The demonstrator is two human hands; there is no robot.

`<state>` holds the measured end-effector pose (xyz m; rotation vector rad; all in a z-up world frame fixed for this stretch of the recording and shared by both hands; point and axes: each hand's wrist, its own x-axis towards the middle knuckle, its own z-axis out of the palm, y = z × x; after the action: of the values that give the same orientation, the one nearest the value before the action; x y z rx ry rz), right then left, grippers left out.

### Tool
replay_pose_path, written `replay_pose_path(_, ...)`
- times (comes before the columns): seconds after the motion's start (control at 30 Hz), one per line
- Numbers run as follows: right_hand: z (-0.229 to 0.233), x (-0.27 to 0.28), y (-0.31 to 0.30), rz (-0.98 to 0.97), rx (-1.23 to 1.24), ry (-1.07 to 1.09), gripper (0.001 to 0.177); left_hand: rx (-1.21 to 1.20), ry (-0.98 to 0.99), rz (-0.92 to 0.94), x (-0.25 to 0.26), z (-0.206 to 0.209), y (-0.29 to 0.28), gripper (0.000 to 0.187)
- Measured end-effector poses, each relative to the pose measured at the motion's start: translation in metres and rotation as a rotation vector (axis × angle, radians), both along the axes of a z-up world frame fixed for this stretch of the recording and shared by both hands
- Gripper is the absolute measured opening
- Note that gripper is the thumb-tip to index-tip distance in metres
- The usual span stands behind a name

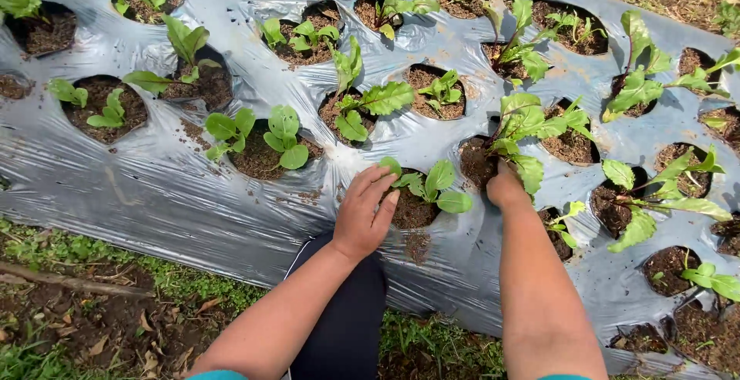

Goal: The person kneels on the ground and removes weeds from around small plants growing in holes in a plastic sheet. They pull the weeds out by hand and discard them on the ground.

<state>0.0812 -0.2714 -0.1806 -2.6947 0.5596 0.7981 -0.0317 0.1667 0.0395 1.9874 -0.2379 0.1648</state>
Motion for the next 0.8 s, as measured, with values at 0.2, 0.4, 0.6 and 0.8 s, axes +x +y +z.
replay_pose_path(0.2, 0.156, -0.077, 0.045, 0.126, 0.080, -0.160, 0.056, 0.289, 0.263, -0.040, -0.012, -0.031, 0.012, 0.043)
replay_pose_path(0.4, 0.304, -0.162, 0.169, 0.210, 0.308, 0.208, 0.033, 0.594, 0.376, -0.294, -0.001, -0.077, -0.019, 0.040)
replay_pose_path(0.6, 0.156, -0.150, 0.246, 0.434, 0.496, -0.202, 0.040, 0.142, 0.638, -0.191, 0.020, -0.065, -0.004, 0.056)
replay_pose_path(0.8, 0.069, -0.106, 0.240, 0.407, 0.303, -0.486, 0.050, -0.159, 0.434, -0.050, 0.036, -0.040, 0.007, 0.046)
